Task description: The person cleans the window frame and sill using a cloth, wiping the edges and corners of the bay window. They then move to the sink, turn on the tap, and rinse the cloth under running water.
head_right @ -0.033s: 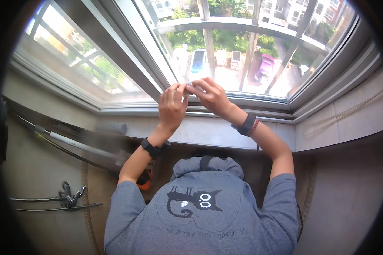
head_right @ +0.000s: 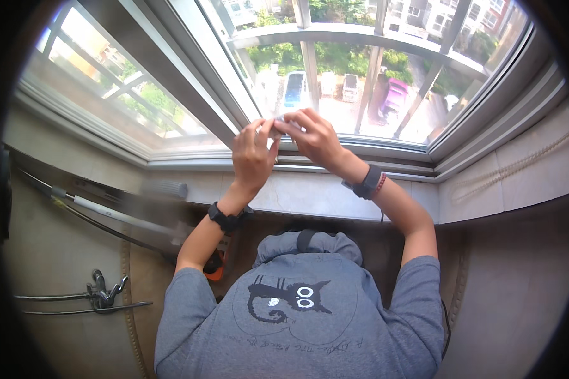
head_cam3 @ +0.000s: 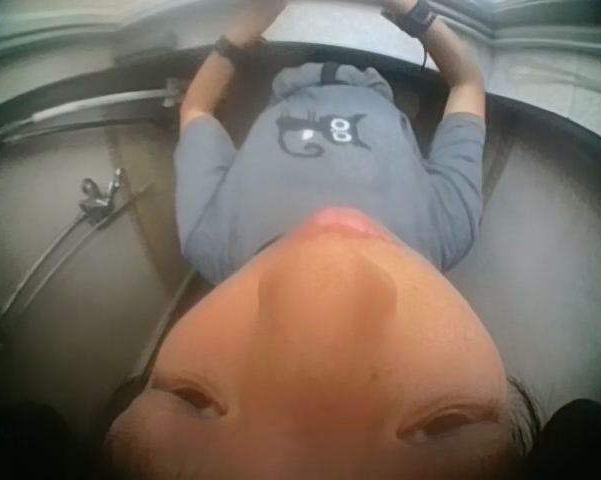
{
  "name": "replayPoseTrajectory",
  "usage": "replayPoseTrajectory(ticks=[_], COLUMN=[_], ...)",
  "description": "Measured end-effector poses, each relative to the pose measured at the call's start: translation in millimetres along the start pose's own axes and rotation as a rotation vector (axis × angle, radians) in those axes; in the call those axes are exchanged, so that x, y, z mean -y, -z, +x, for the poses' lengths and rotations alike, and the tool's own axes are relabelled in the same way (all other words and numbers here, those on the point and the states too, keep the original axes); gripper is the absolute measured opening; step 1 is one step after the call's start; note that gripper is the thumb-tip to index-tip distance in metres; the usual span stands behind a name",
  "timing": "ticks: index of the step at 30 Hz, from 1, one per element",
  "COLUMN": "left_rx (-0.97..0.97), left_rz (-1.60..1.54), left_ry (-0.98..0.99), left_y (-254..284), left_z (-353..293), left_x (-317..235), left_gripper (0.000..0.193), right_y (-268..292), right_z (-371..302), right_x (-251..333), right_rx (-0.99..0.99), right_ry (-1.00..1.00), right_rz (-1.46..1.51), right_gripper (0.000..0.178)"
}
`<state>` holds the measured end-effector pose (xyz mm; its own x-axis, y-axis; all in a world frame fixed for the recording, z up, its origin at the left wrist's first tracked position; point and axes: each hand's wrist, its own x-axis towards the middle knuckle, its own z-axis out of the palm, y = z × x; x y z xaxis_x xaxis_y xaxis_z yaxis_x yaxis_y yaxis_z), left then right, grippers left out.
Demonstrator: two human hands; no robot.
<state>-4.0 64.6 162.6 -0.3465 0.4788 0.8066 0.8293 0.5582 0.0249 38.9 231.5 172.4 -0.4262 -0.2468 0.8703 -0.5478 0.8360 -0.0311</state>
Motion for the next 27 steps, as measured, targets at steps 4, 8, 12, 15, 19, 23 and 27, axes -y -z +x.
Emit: replayPoseTrajectory(ticks=[4,8,12,15,19,23,27], left_rx=[-0.179,-0.349,-0.376,-0.277,-0.167,0.029,0.327], left_rz=[0.02,0.05,0.022,0.061,0.023,-0.066,-0.161], left_ry=[0.007,-0.018,-0.009,0.043,0.11,0.169,0.31], left_y=[8.7,21.8,22.4,7.7,-19.5,-36.7,-56.2], left_z=[31.9,66.9,98.5,98.1,67.0,17.5,-40.1], left_x=[-0.5,-2.7,-1.7,-2.6,-4.1,-1.7,-3.9], left_gripper=[0.041,0.036,0.031,0.025,0.026,0.041,0.061], right_y=[9.3,22.4,27.8,18.7,-3.2,-28.6,-63.9], right_z=[34.9,68.4,89.3,80.4,43.2,0.4,-36.1], right_x=[-8.0,-7.4,-13.0,-24.1,-32.4,-23.7,-15.7], right_rx=[-0.161,-0.306,-0.376,-0.316,-0.263,-0.093,0.093], right_ry=[0.051,0.12,0.05,-0.05,-0.017,-0.076,-0.079], right_rz=[-0.037,-0.145,-0.178,-0.221,-0.197,-0.178,-0.119], right_gripper=[0.036,0.04,0.038,0.039,0.044,0.046,0.039])
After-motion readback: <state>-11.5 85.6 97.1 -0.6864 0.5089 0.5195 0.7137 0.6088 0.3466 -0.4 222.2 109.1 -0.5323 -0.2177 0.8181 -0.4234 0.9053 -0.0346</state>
